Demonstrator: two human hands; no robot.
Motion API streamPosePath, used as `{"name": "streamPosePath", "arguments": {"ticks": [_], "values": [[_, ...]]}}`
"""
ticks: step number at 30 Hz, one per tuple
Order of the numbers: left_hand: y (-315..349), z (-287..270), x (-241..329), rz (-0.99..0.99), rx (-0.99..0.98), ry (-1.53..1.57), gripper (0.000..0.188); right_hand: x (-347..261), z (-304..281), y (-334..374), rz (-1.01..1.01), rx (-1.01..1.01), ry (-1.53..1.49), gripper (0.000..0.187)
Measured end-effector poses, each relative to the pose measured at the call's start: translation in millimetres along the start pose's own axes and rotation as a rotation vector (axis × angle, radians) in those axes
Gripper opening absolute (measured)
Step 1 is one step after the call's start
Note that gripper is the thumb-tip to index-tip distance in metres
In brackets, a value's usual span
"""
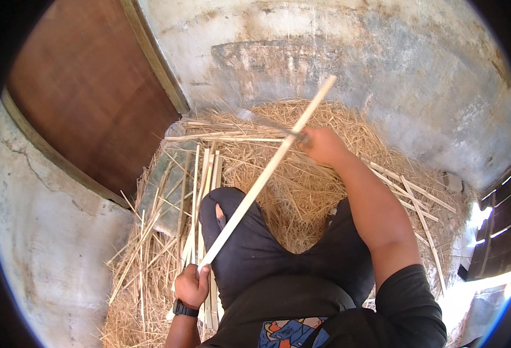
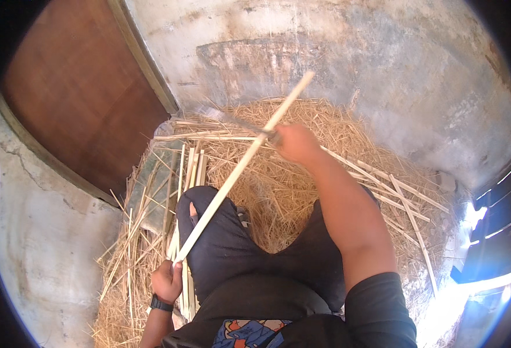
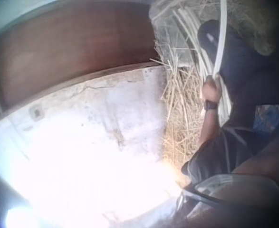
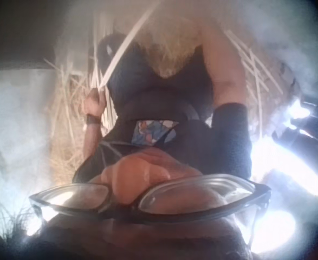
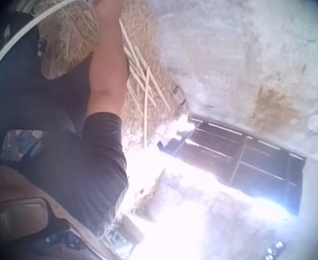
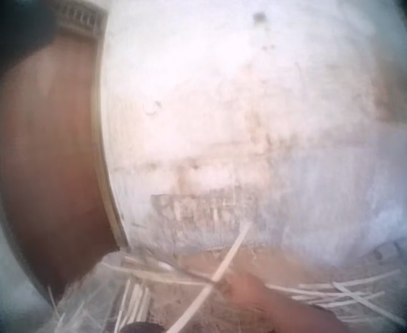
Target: The person sits on a bed of straw and uses a large knife to split long bamboo poles into thin strips. They hold the bamboo with one hand and strike it with the knife to separate the sections, then gather the resulting strips.
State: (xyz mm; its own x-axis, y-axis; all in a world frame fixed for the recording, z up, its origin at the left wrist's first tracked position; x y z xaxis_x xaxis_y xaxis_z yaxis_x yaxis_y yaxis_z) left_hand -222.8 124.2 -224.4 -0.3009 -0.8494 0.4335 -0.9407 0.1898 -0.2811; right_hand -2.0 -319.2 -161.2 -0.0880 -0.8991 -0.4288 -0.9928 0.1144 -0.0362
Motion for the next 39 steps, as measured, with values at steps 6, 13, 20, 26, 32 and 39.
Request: {"name": "streamPosePath", "arguments": {"ticks": [6, 13, 20, 26, 32, 39], "values": [[24.1, 8.5, -3.9, -0.067, 0.057, 0.108, 0.045, -27.7, -0.5, 27.2, -0.351, -0.007, 0.174, 0.018], [43.3, 24.6, -17.1, -0.091, 0.039, 0.192, 0.039, -24.9, -2.6, 22.8, -0.196, 0.069, 0.102, 0.014], [54.1, 37.2, -16.0, -0.137, 0.026, 0.169, 0.042, -11.1, 16.3, 20.5, -0.309, -0.022, 0.138, 0.014], [58.6, 39.0, -22.5, -0.121, 0.006, 0.041, 0.041, 0.1, 5.4, 15.8, 0.008, -0.076, -0.008, 0.017], [54.3, 49.7, -22.4, -0.097, 0.036, 0.097, 0.035, 15.7, 19.7, 16.7, -0.244, -0.069, 0.041, 0.025], [54.4, 45.3, -29.4, -0.128, -0.061, 0.226, 0.038, 14.6, 4.6, 16.0, -0.114, 0.045, -0.010, 0.024]]}}
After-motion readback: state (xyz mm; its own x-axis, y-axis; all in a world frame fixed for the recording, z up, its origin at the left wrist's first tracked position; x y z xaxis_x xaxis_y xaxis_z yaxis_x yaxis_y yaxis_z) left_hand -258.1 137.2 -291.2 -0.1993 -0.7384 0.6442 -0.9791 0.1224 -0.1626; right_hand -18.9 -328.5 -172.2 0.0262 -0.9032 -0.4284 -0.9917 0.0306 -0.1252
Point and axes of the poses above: each hand's wrist, its own y-axis away from the middle knuckle, its own z-axis out of the palm, x = y × z, the point moved 1 cm from there along -y, towards the middle knuckle, and after that the axes turned 10 degrees about z, right-handed, at the moved point
